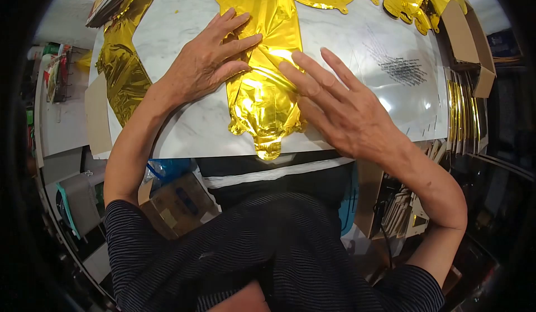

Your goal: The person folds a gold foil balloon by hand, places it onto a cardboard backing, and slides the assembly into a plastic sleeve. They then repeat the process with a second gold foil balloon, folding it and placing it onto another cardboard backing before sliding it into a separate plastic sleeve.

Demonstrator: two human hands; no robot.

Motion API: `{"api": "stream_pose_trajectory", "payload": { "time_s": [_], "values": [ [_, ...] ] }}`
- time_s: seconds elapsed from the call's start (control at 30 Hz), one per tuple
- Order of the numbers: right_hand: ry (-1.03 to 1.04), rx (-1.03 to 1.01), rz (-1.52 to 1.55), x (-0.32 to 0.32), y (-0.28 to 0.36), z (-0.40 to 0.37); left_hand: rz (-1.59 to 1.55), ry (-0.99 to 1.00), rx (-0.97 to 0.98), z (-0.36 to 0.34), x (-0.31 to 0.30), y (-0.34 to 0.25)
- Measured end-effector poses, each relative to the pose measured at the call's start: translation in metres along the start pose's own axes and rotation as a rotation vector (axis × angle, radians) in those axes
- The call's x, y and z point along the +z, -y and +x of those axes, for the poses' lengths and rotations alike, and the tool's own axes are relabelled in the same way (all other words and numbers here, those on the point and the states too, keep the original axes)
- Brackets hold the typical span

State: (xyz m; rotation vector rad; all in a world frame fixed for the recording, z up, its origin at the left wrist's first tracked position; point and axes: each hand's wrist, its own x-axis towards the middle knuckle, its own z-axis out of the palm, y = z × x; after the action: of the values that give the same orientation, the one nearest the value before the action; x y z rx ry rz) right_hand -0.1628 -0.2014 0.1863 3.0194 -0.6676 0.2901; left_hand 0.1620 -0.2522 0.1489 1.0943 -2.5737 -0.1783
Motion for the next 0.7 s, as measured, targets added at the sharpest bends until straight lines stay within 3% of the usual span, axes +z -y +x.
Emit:
{"api": "stream_pose_trajectory", "payload": {
  "time_s": [0.3,0.37,0.47,0.6,0.7],
  "values": [
    [0.014,0.069,-0.072,-0.008,0.032,-0.009,0.012,-0.013,0.008,0.0,0.0,0.0],
    [0.04,0.094,0.137,-0.013,0.034,-0.013,0.017,-0.021,0.011,0.001,0.0,0.0],
    [-0.039,0.135,0.273,-0.008,0.01,-0.026,-0.009,-0.015,0.011,0.0,0.0,-0.001],
    [-0.163,0.233,0.24,0.006,-0.031,0.005,-0.012,-0.019,0.014,0.0,0.001,0.0],
    [-0.167,0.137,0.22,0.026,-0.051,0.022,-0.004,-0.011,0.016,0.002,-0.001,-0.001]
  ]
}}
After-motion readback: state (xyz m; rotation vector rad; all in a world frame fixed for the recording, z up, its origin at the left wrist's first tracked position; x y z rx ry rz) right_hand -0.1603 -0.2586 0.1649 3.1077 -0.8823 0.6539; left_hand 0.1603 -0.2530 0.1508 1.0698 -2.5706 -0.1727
